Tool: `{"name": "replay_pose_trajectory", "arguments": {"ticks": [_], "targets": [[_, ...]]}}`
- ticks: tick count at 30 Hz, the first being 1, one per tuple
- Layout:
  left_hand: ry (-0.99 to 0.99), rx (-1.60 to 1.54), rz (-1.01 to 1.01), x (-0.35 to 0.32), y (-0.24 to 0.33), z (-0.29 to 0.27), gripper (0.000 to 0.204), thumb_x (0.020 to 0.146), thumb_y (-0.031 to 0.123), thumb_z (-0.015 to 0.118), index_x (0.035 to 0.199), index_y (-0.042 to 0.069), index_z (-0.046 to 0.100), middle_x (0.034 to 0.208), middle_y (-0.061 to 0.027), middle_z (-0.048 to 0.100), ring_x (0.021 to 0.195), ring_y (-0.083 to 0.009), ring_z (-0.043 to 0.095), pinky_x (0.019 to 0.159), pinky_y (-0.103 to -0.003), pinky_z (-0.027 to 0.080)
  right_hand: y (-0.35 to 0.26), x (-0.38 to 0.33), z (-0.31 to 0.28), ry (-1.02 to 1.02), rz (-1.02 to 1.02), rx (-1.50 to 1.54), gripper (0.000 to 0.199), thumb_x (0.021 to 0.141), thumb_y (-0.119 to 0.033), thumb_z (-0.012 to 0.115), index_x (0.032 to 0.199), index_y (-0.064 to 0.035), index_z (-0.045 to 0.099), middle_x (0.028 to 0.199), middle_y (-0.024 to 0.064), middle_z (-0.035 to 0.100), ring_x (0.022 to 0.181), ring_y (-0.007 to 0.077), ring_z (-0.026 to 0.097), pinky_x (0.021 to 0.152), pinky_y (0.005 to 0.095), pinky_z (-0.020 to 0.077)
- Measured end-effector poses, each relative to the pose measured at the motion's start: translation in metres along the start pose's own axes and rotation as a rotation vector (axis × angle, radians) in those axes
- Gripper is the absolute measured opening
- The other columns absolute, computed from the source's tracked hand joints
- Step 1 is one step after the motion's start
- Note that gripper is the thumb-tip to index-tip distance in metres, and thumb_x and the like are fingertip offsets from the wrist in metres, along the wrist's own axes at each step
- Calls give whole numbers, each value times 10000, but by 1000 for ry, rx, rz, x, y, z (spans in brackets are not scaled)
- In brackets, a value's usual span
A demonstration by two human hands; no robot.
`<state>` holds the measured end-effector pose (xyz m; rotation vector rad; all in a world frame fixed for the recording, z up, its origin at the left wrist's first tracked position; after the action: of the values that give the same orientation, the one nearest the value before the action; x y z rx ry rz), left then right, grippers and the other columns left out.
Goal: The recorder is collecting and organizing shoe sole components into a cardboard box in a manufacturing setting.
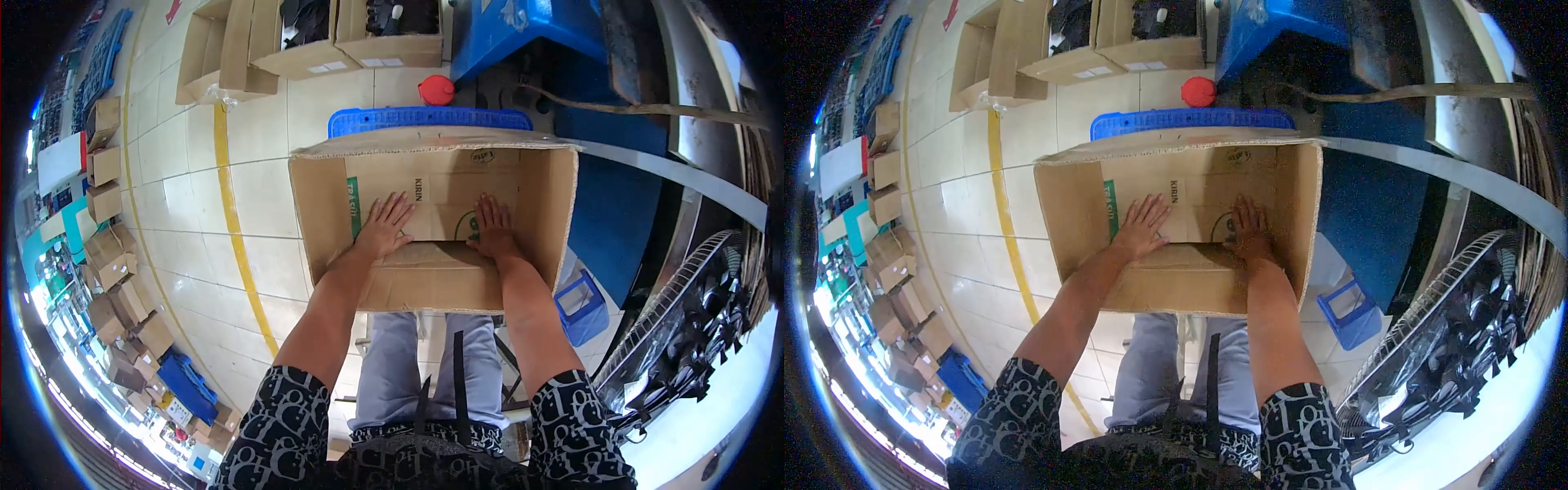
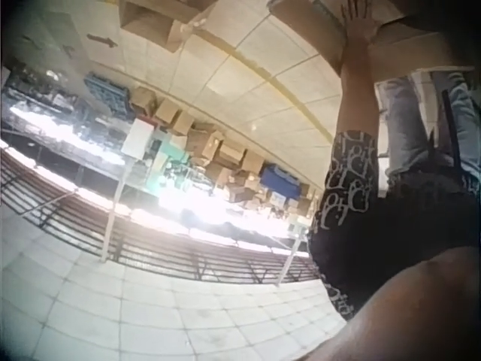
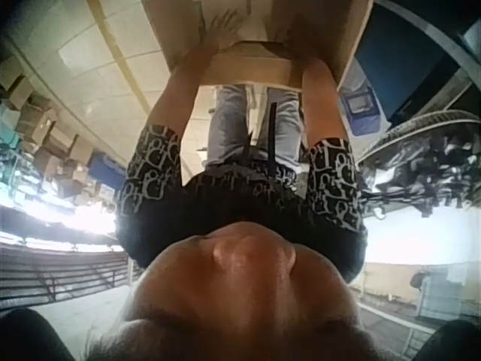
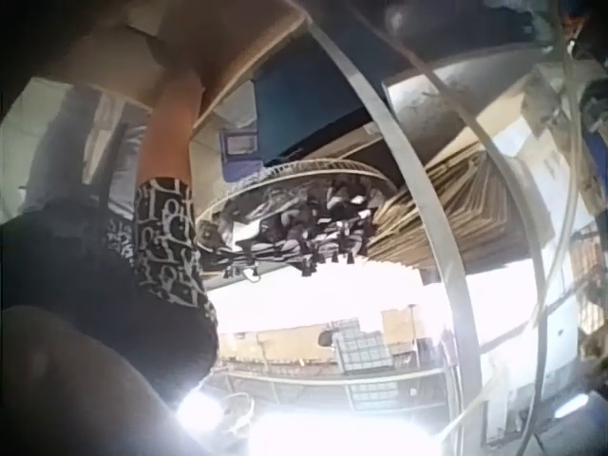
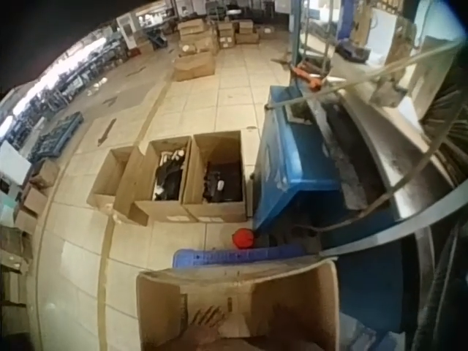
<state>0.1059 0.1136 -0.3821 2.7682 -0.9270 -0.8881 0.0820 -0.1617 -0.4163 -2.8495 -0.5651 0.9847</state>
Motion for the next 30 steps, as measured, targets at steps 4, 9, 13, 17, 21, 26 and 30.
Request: {"name": "replay_pose_trajectory", "arguments": {"ticks": [4, 9, 13, 17, 21, 26, 30], "targets": [[-77, 44, -29, 2, 0, 4, 754, 969, 605, 311, 1560, 185, 106, 1630, -88, -5, 1498, -289, 2, 1178, -545, 23, 0, 8, -7, -14, 4, 9, 1135, 759, -668, 627, 1543, -52, 85, 1618, 158, -13, 1490, 338, -25, 1175, 563, 18], [-379, 46, -128, -1, 3, -13, 721, 988, 538, 329, 1563, 181, 80, 1630, -74, -64, 1497, -275, -56, 1171, -535, -44, -18, 3, -35, -172, 9, 38, 1076, 785, -657, 609, 1534, -52, 129, 1617, 160, 12, 1485, 344, 22, 1168, 563, 87], [-384, -101, -271, 9, 30, -65, 626, 976, 444, 391, 1496, 112, 282, 1556, -142, 208, 1440, -299, 192, 1155, -503, 156, 26, -4, -66, -262, 124, 243, 791, 892, -528, 566, 1442, -1, 356, 1552, 216, 252, 1380, 391, 343, 1101, 494, 328], [-180, -1349, -353, -65, 39, -122, 566, 961, 496, 428, 1246, 18, 530, 1130, -149, 664, 1071, -279, 621, 917, -391, 482, -5, -57, -139, -428, 251, 599, 593, 953, -421, 521, 1329, 36, 482, 1408, 246, 461, 1236, 427, 494, 1026, 463, 408], [71, -1460, -755, -152, 51, -188, 598, 966, 566, 389, 1116, 18, 575, 922, -105, 699, 862, -218, 660, 760, -331, 498, -84, -159, -316, 604, 29, 837, 499, 948, -305, 556, 1276, 70, 516, 1318, 294, 516, 1241, 433, 485, 1050, 448, 400], [177, -2576, 104, -178, 163, -303, 733, 975, 610, 305, 1407, 28, 412, 1363, -120, 527, 1246, -226, 485, 1069, -376, 352, -205, -250, -407, 748, -376, 640, 456, 965, -255, 507, 1319, 32, 505, 1420, 241, 447, 1364, 363, 388, 1133, 475, 290], [156, -2221, 662, -259, 238, -483, 753, 976, 592, 301, 1517, 70, 270, 1605, -96, 186, 1484, -287, 133, 1197, -473, 75, -99, -229, -391, 1172, 54, 1056, 434, 1026, -300, 418, 1341, -17, 514, 1409, 194, 488, 1329, 326, 442, 1111, 436, 322]]}}
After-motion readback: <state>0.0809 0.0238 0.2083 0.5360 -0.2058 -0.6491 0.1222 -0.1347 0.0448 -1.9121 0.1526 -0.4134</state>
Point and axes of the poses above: each hand's wrist, its own x-axis towards the middle knuckle, its own z-axis out of the palm, y = z × x, the point moved 5 cm from there along x, towards the middle knuckle
